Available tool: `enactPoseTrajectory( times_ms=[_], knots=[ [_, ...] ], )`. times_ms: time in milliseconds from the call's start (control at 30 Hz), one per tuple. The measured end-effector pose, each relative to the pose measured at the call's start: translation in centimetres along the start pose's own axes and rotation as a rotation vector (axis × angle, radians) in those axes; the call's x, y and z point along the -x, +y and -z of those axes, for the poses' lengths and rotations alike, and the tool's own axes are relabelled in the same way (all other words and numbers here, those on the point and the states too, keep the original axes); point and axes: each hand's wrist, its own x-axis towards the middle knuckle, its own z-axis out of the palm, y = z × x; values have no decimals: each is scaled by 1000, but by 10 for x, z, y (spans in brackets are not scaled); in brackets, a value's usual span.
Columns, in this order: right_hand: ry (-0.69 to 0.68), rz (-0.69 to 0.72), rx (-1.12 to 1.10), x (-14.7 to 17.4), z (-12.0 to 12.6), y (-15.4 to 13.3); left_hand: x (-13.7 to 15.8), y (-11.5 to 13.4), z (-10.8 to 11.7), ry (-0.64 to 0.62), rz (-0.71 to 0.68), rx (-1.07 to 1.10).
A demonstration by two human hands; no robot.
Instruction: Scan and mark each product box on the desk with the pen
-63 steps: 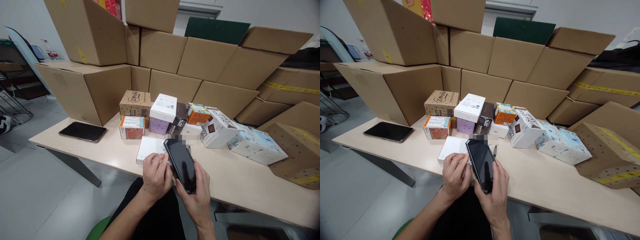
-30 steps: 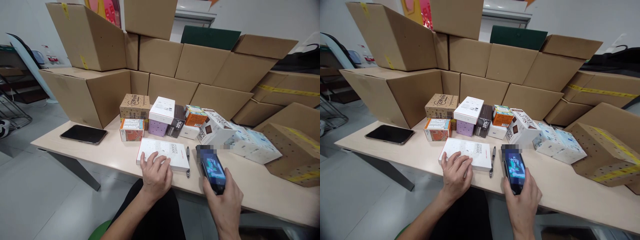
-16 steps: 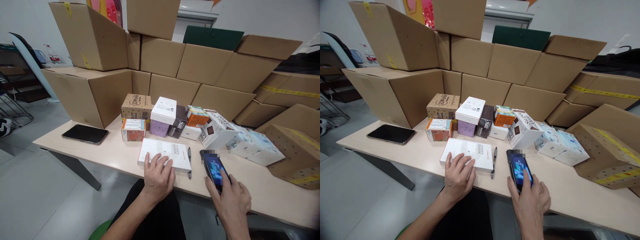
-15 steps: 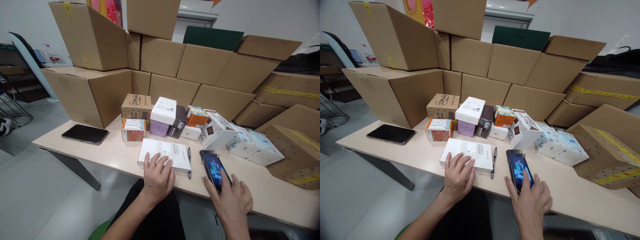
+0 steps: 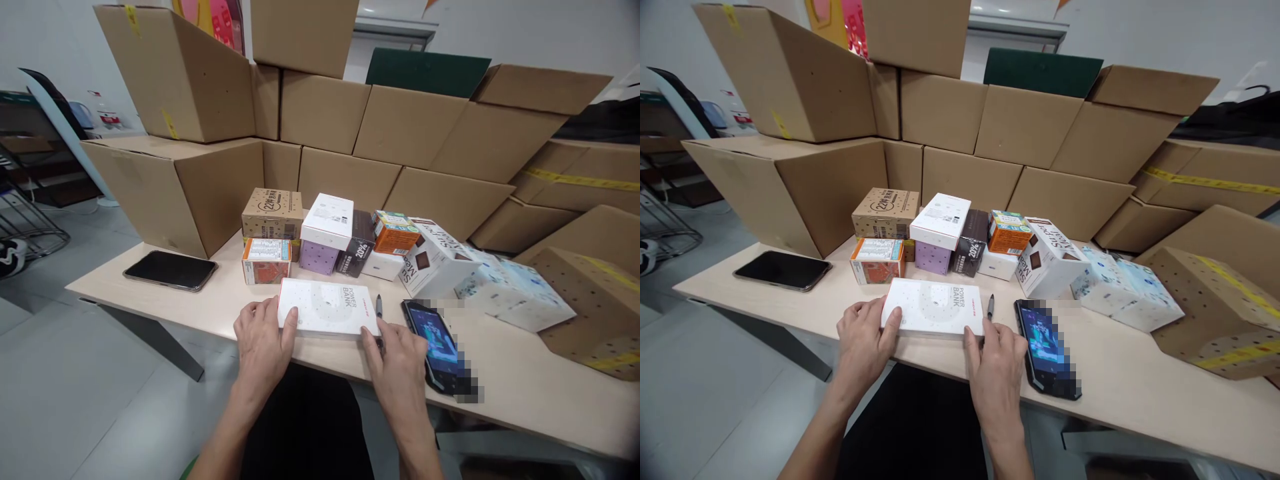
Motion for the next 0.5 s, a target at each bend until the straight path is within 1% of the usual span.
enactPoseTrajectory(
  times_ms=[67, 133, 200, 267, 300, 333, 400, 433, 467, 500],
  knots=[
    [-35, -90, -175, 2, 0, -1, 4, 3, 3, -15, 7, 210],
    [-59, -258, -363, 4, 3, -2, 7, 7, 6, 12, 33, 485],
    [-47, -450, -571, 4, 9, -2, 9, 11, 8, 52, 61, 746],
    [-37, -583, -782, 4, 19, 4, 10, 15, 8, 57, 67, 933],
    [-66, -623, -863, 5, 26, 10, 9, 17, 7, 39, 51, 998],
    [-126, -653, -919, 7, 33, 17, 9, 18, 6, 7, 26, 1046],
    [-273, -702, -954, 13, 50, 33, 9, 22, 1, -69, -55, 1096],
    [-303, -734, -944, 17, 59, 41, 9, 23, -1, -111, -106, 1097],
    [-267, -773, -923, 20, 68, 48, 9, 24, -5, -150, -158, 1077],
    [-174, -808, -907, 22, 78, 54, 9, 26, -9, -182, -207, 1037]
  ],
)
